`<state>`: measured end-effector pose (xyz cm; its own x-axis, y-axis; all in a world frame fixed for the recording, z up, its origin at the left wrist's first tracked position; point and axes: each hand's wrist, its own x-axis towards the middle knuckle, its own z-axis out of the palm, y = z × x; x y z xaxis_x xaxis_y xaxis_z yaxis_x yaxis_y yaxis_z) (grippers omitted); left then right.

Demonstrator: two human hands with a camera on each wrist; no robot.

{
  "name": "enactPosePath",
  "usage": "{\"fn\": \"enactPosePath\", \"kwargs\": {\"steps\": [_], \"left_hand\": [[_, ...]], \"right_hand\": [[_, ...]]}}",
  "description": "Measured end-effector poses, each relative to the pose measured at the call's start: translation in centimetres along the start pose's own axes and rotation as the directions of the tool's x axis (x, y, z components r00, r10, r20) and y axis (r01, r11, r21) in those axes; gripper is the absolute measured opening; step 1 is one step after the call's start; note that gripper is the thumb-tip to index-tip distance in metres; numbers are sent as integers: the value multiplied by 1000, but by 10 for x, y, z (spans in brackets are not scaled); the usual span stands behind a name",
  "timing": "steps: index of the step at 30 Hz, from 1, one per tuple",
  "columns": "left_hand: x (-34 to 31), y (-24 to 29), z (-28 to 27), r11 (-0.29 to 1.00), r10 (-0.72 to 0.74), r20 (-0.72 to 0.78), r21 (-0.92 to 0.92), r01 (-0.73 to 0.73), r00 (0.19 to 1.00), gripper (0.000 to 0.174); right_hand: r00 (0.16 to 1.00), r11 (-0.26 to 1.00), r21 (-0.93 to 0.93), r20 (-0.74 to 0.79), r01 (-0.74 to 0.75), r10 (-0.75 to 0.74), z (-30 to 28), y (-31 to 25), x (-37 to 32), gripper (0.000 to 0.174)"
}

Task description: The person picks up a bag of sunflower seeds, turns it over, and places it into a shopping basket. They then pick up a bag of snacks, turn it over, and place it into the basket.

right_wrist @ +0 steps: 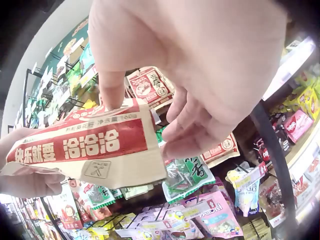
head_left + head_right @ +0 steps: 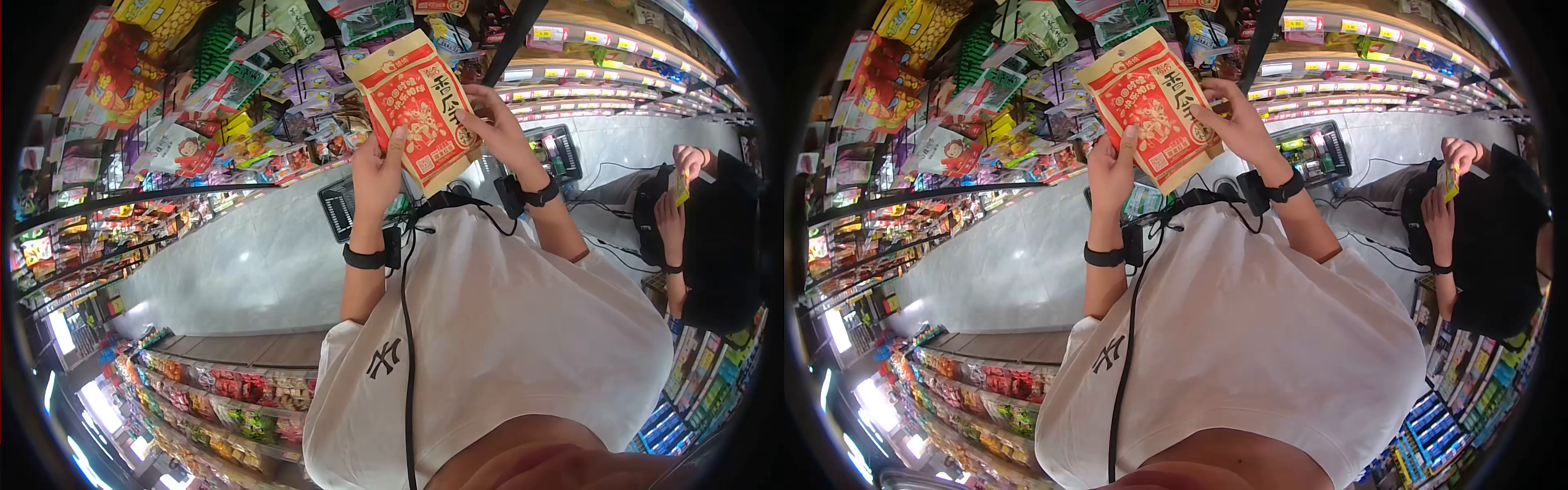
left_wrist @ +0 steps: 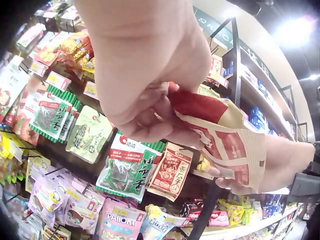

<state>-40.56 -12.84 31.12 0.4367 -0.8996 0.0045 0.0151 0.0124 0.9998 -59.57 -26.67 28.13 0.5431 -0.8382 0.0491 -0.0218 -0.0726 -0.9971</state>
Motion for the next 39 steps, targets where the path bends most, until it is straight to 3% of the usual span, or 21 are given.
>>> {"fn": "enactPosePath", "kwargs": {"steps": [1,2,6,9,27,30,32,33,35,36,37,38,39], "left_hand": [[1,0,-5,1000,-4,-8,-2,4,1000,36],[1,1,-8,1000,-10,-14,-4,10,1000,36],[0,7,-7,995,19,-10,95,-18,1000,36],[1,8,-9,998,8,-29,68,-6,1000,37],[1,3,-21,997,8,-22,82,-6,1000,38],[2,1,-24,997,-35,-11,72,35,999,38],[0,6,-20,999,-34,-24,24,34,999,37],[-3,15,-21,992,-18,42,130,12,999,36],[-9,42,-23,942,-4,176,330,-55,984,37],[-11,48,-20,940,116,253,284,-189,960,39],[-13,51,-17,921,234,322,228,-316,917,41],[-14,55,-14,885,350,382,164,-435,855,45],[-13,60,-14,822,366,412,277,-498,834,52]], "right_hand": [[998,997,-61,-13,56,-57,5,-1,3,56],[1000,1000,-23,0,-5,5,8,-3,5,62],[999,991,-130,14,38,-37,22,-28,-1,67],[997,996,-78,56,-44,49,22,-28,-2,61],[1000,998,-56,0,-6,6,32,-27,-8,60],[995,995,-40,24,-92,93,31,-32,-10,63],[999,998,-55,13,-30,31,34,-32,-13,70],[1000,998,-63,10,0,1,36,-32,-15,74],[976,985,-37,146,171,-164,35,-36,-20,78],[946,967,-16,212,253,-244,34,-37,-21,79],[931,962,263,330,67,-155,27,-34,-22,79],[881,857,492,460,-154,-105,13,-29,-25,78],[803,665,639,588,-386,-99,4,-28,-27,78]]}}
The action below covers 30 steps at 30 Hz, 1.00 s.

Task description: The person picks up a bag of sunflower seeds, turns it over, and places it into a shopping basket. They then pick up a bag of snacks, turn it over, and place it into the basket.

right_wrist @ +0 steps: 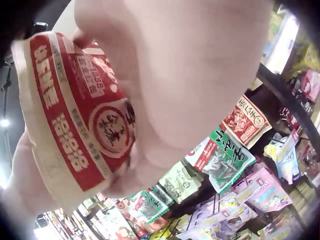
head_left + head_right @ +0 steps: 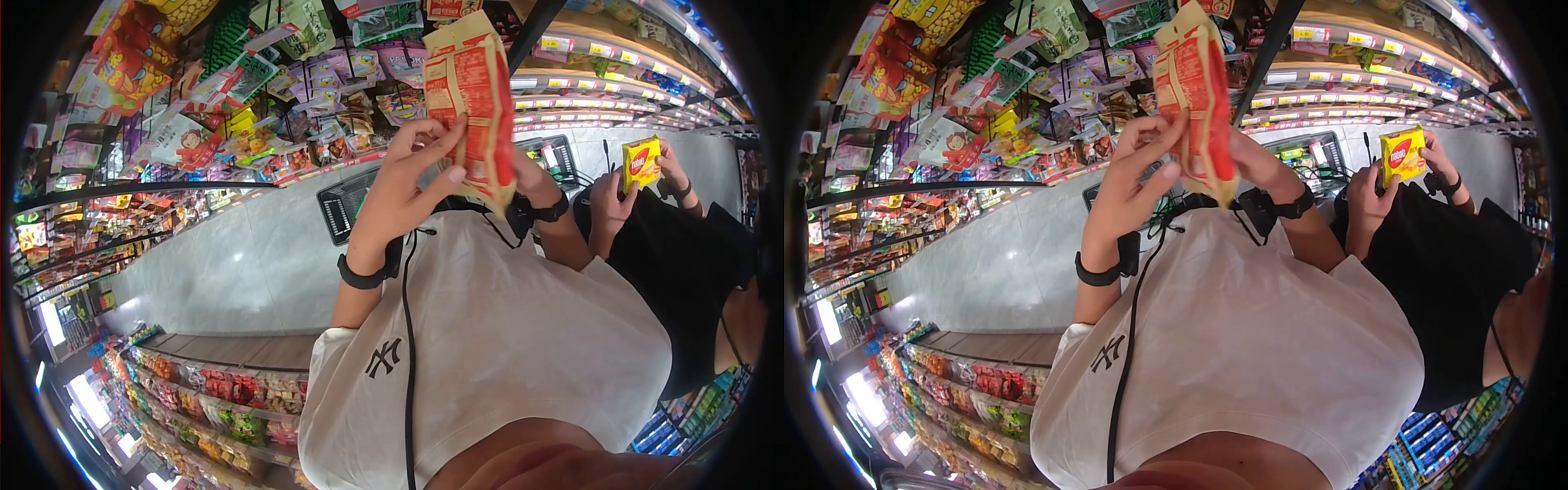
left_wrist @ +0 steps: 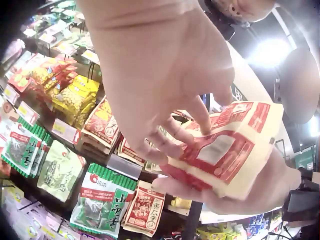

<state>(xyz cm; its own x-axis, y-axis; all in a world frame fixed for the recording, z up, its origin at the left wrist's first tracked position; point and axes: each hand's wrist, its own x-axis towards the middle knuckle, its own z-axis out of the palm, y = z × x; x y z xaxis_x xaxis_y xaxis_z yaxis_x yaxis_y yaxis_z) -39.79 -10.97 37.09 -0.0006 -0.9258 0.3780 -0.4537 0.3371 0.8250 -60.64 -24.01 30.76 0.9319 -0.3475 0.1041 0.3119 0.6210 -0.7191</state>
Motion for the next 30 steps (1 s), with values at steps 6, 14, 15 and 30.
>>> {"fn": "enactPosePath", "kwargs": {"steps": [6,14,15,30], "left_hand": [[11,27,1,994,-75,-174,61,87,982,97],[9,14,1,923,-284,-351,-350,156,892,95],[9,15,-2,941,-284,-395,-292,174,874,94],[-6,8,0,929,-361,-379,-224,294,852,37]], "right_hand": [[998,985,-161,37,57,-52,20,-7,-13,71],[972,677,-731,-88,85,-218,26,-13,2,53],[971,789,-614,-189,-1,-146,21,-20,6,51],[921,801,-596,-342,-58,-188,38,-17,15,29]]}}
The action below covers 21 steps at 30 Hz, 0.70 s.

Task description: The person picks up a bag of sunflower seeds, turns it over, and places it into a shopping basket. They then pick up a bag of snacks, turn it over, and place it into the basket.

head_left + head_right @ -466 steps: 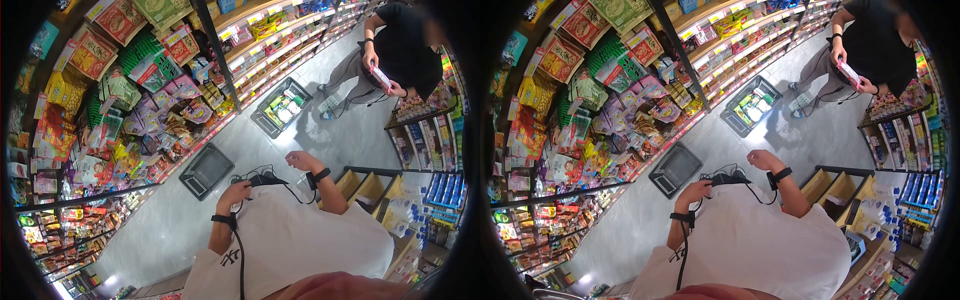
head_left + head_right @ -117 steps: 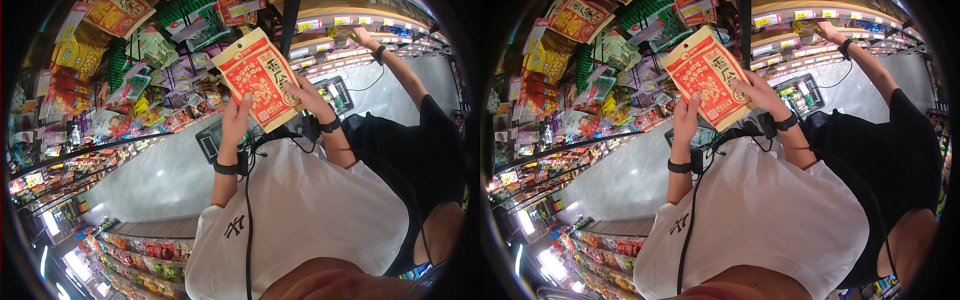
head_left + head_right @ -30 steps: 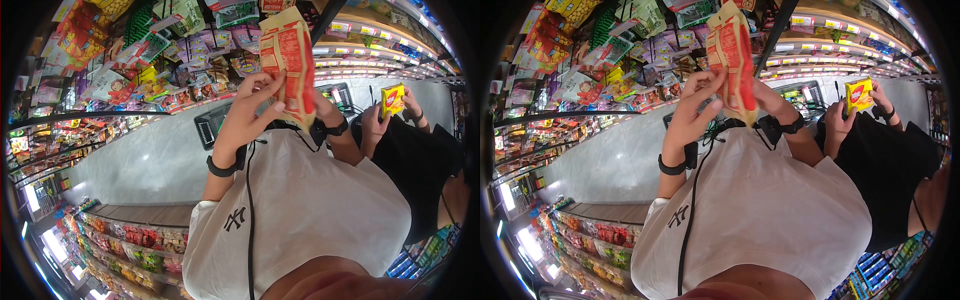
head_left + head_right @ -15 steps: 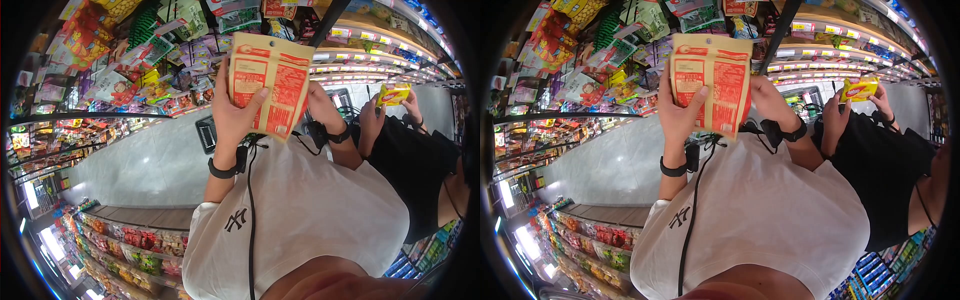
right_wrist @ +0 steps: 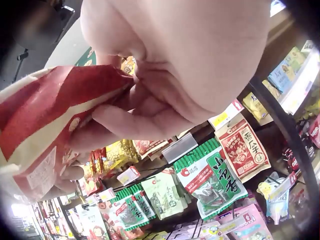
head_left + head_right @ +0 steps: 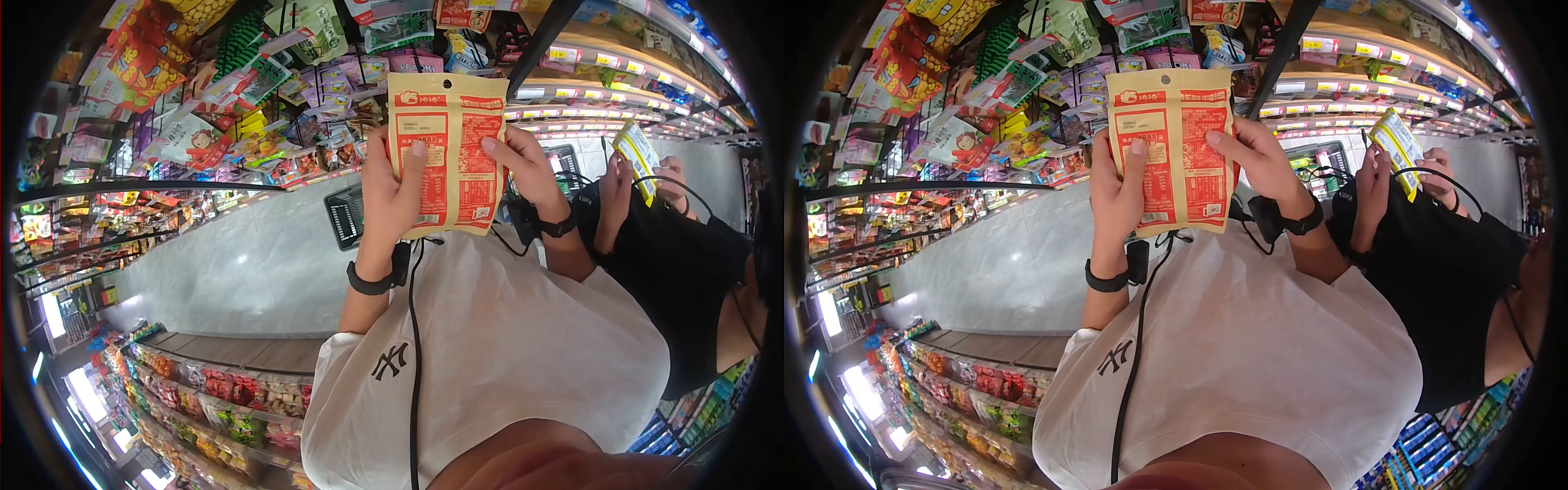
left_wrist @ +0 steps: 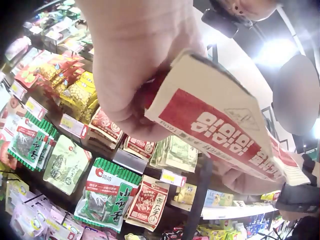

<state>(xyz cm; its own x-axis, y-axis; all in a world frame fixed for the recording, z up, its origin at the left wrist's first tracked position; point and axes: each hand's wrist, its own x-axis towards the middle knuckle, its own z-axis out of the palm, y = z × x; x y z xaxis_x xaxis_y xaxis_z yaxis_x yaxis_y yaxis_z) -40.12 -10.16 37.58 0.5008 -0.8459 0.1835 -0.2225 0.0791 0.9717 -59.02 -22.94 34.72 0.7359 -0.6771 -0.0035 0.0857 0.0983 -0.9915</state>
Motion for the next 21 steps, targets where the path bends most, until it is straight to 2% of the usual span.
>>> {"fn": "enactPosePath", "kwargs": {"steps": [10,21], "left_hand": [[-4,-3,4,1000,-14,-8,-15,14,1000,41],[-7,-3,3,999,-33,8,17,33,999,43]], "right_hand": [[999,998,59,-52,9,-6,4,0,2,29],[999,997,73,-42,-32,35,6,-1,-1,29]]}}
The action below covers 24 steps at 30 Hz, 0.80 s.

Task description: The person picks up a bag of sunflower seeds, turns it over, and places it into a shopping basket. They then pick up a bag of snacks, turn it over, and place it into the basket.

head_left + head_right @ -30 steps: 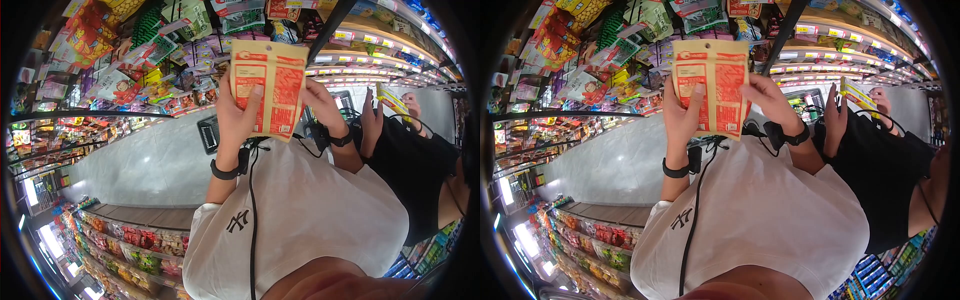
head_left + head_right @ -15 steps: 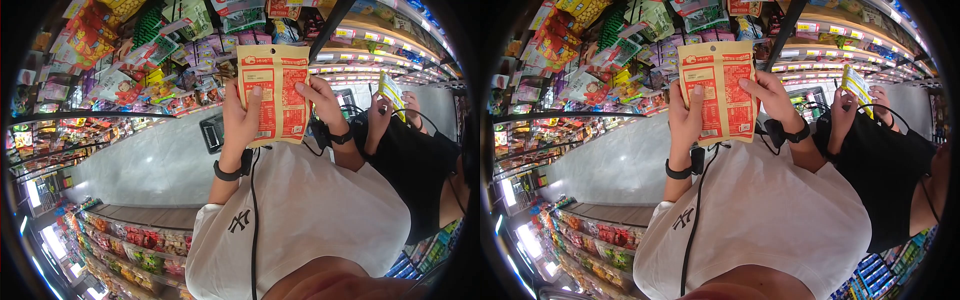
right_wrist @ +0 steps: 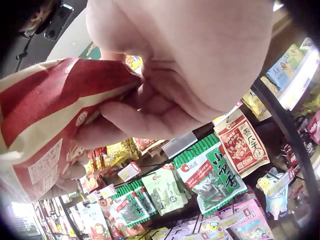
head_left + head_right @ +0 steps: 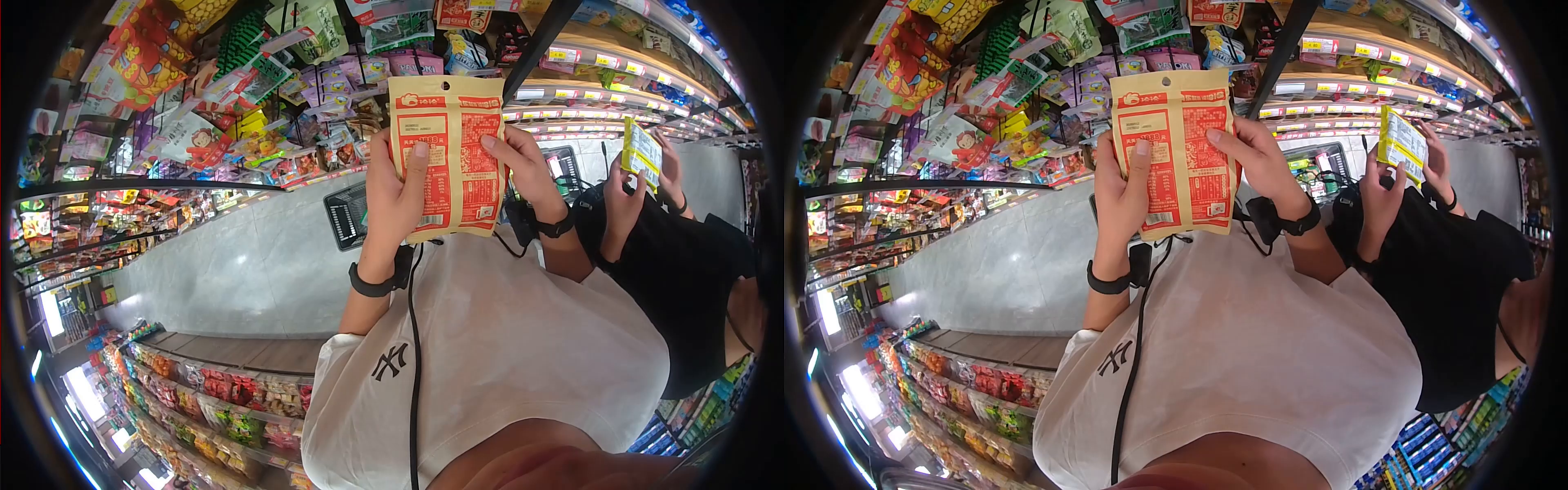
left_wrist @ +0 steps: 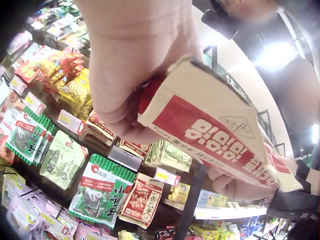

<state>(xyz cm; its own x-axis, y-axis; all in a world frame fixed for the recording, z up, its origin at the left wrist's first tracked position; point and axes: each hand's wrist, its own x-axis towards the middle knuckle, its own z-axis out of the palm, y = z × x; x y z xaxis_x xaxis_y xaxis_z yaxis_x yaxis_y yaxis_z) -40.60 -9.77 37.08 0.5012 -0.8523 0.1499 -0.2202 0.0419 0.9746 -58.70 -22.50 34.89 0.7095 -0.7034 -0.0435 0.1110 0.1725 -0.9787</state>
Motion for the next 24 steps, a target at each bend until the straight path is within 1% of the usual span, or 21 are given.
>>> {"fn": "enactPosePath", "kwargs": {"steps": [5,7,10,14,20,24], "left_hand": [[-1,0,2,1000,10,7,-6,-10,1000,44],[-2,2,2,1000,-5,12,-8,5,1000,43],[-4,4,2,1000,-22,16,-13,22,1000,43],[-5,1,2,998,-38,19,-46,39,999,44],[-7,-2,5,999,0,-3,-36,0,1000,44],[-10,-1,4,998,-16,-12,-59,15,1000,44]], "right_hand": [[1000,1000,-9,-8,-22,22,-6,9,-2,29],[1000,1000,17,-19,-5,5,-3,8,-3,29],[999,999,3,-28,-32,32,-3,6,-5,29],[999,999,3,-34,-32,32,-2,6,-5,29],[999,1000,-20,-33,-22,22,-4,8,-7,30],[999,999,-40,-35,-31,30,-2,7,-7,30]]}}
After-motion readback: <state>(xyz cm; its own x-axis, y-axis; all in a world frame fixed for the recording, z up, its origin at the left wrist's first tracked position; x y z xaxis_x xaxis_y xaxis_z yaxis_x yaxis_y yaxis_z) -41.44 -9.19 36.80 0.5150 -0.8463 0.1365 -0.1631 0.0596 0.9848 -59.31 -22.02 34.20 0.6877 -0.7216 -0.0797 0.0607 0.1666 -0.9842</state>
